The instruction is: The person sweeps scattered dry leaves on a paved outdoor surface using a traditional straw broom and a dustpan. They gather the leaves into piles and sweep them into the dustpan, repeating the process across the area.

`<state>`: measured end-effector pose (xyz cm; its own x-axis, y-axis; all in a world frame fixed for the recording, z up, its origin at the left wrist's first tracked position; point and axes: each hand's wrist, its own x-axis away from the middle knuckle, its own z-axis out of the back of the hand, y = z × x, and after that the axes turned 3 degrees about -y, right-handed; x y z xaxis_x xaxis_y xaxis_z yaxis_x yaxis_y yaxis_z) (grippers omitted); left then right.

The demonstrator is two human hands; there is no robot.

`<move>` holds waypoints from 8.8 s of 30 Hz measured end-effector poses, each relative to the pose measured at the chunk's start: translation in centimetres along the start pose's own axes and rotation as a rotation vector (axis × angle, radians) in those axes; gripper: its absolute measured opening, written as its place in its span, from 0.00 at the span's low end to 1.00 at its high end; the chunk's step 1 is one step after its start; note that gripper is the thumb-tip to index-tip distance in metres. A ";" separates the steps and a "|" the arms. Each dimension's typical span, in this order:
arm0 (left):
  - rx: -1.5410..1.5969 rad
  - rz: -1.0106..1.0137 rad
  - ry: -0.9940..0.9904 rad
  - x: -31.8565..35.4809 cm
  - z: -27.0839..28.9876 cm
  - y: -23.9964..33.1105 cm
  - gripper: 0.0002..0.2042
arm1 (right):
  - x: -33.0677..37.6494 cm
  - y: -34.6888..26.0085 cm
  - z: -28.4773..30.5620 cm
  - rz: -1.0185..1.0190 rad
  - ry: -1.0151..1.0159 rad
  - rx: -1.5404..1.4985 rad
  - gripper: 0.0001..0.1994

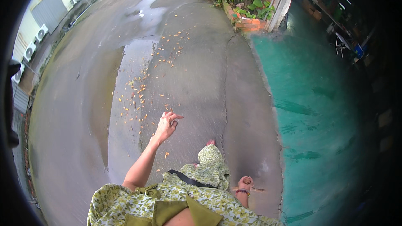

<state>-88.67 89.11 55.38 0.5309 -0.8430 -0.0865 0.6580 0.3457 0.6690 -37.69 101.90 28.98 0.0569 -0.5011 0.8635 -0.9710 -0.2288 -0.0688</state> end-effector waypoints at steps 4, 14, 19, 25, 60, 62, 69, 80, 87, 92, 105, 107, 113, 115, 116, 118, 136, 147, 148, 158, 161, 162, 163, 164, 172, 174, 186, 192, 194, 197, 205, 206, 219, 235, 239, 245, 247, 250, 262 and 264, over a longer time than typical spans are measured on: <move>0.139 0.198 -0.187 -10.2 -2.1 -10.9 0.14 | -12.6 -1.3 -2.4 0.320 0.154 0.056 0.10; 0.534 1.510 -0.132 -0.8 -9.1 -27.4 0.06 | -13.5 12.4 -34.0 0.094 0.171 -0.263 0.11; 0.483 1.370 -0.386 -11.3 -11.6 -28.5 0.05 | -13.0 27.1 -47.5 -0.194 -0.057 0.239 0.10; -0.276 -0.004 -0.393 -32.3 -11.6 -40.3 0.08 | -14.1 39.3 -61.8 -0.646 -0.081 0.257 0.09; -0.190 0.368 -0.380 -123.1 -10.5 -31.4 0.24 | -46.7 61.0 -121.6 0.461 -0.009 1.535 0.12; -0.393 0.392 -0.359 -126.0 -9.1 -35.0 0.26 | -48.7 60.4 -123.9 0.571 0.081 1.525 0.09; -0.274 0.671 -0.319 -135.3 -5.9 -41.8 0.24 | -59.3 53.0 -137.3 0.329 0.070 1.367 0.06; -0.248 0.746 -0.786 -132.8 -14.6 -38.6 0.21 | -76.5 61.9 -130.3 -0.009 -0.011 2.180 0.05; 0.087 0.744 -0.535 -146.3 -18.1 -29.7 0.18 | -70.5 56.1 -145.6 -0.750 -0.311 2.058 0.06; 0.077 0.685 -0.398 -150.2 -19.7 -25.4 0.18 | -63.5 48.9 -145.7 -0.434 -0.146 2.206 0.13; -0.154 0.851 -0.660 -134.6 -18.9 -27.7 0.18 | -69.7 41.6 -151.3 0.034 0.141 1.336 0.07; -0.146 0.892 -0.528 -138.3 -17.1 -23.3 0.17 | -75.8 42.2 -153.7 -0.005 0.068 1.131 0.06; 0.052 1.082 -0.167 -136.9 -15.2 -16.5 0.18 | -80.2 61.2 -147.4 -0.539 -0.086 1.391 0.07; 0.270 1.190 -0.063 -137.6 -16.9 -15.2 0.18 | -76.4 71.1 -141.9 -0.489 0.035 1.472 0.06; 0.440 1.252 0.026 -138.7 -18.2 -14.4 0.18 | -76.0 73.7 -139.5 -0.615 0.032 1.535 0.05; 0.744 1.348 0.082 -139.5 -18.2 -15.4 0.22 | -70.3 80.2 -138.2 -0.762 -0.072 1.668 0.03; 1.773 1.320 -0.183 -153.9 -28.8 -32.2 0.12 | -60.6 101.1 -134.8 -0.678 -0.001 1.976 0.05; 1.936 1.303 0.492 -137.4 -10.3 -57.2 0.05 | -55.9 125.9 -115.2 -1.240 -0.051 2.151 0.06; 1.807 1.400 0.623 -136.7 -8.4 -58.3 0.06 | -55.8 127.5 -115.3 -1.364 -0.170 2.177 0.06; 1.587 1.178 0.748 -148.7 -9.0 -49.5 0.26 | -56.9 120.8 -128.6 -1.165 -0.415 2.216 0.12; 1.863 1.161 0.428 -154.7 -12.5 -45.6 0.24 | -56.7 118.8 -133.1 -0.874 -0.228 2.197 0.07; 2.040 1.114 0.337 -156.5 -17.2 -46.0 0.22 | -57.7 119.2 -134.3 -0.786 -0.208 2.241 0.06; 2.055 1.105 0.285 -158.4 -17.3 -45.8 0.17 | -59.4 119.7 -135.5 -0.684 -0.184 2.270 0.05; 2.136 0.994 0.209 -160.2 -19.6 -46.4 0.09 | -61.7 120.0 -136.5 -0.632 -0.215 2.304 0.05; 1.938 1.071 0.663 -156.6 -16.7 -63.0 0.07 | -68.3 134.2 -128.0 -1.107 -0.217 2.385 0.06; 2.165 1.002 0.947 -152.9 -14.0 -67.3 0.05 | -66.5 138.3 -126.1 -1.281 -0.347 2.441 0.07; 1.767 1.280 0.500 -178.4 -14.9 -51.4 0.27 | -73.3 128.2 -153.9 -1.301 -0.165 2.085 0.09; 2.103 1.178 -0.122 -189.7 -27.9 -45.9 0.13 | -79.3 124.6 -160.9 -0.739 0.172 1.769 0.07; 2.064 1.201 -0.254 -190.9 -29.4 -47.5 0.09 | -81.0 126.5 -161.7 -0.678 0.234 1.653 0.08; 1.953 1.253 -0.196 -188.5 -27.6 -51.6 0.10 | -79.7 130.5 -159.4 -0.758 0.192 1.802 0.04; 1.326 1.311 0.807 -191.7 -9.9 -62.8 0.05 | -83.7 143.6 -160.2 -1.603 -0.151 1.723 0.06; 1.170 1.290 0.795 -193.1 -8.2 -62.3 0.05 | -83.5 143.9 -161.4 -1.647 -0.200 1.689 0.07; 1.767 1.231 -0.236 -202.9 -19.6 -52.3 0.21 | -80.7 135.4 -166.8 -0.681 -0.035 1.579 0.07; 1.245 1.282 0.584 -201.8 5.6 -83.7 0.13 | -83.1 170.1 -160.0 -1.500 -0.181 1.597 0.07; 1.354 1.155 0.478 -203.3 8.6 -76.1 0.17 | -78.2 165.9 -163.9 -1.283 -0.427 1.799 0.14; 1.357 0.827 -0.557 -206.2 4.9 -70.4 0.38 | -77.1 156.1 -172.9 -0.640 -0.138 1.936 0.08; 1.306 0.712 -0.478 -207.2 7.3 -69.5 0.35 | -82.8 153.1 -176.1 -0.621 0.018 1.799 0.07; 1.400 0.978 -0.120 -203.5 11.5 -71.5 0.26 | -94.1 153.4 -183.9 -0.585 -0.005 1.486 0.07; 1.059 2.091 0.715 -169.9 3.5 -55.2 0.08 | -95.0 181.4 -165.8 -0.901 -0.186 1.987 0.04; 1.037 2.118 0.364 -172.0 1.7 -53.1 0.10 | -93.2 185.1 -167.2 -1.162 -0.387 2.057 0.03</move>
<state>-215.86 215.08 35.96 -0.0375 0.3567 0.9335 -0.9989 -0.0404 -0.0247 -261.52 245.81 19.32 0.4432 0.3686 0.8171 0.8404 -0.4882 -0.2356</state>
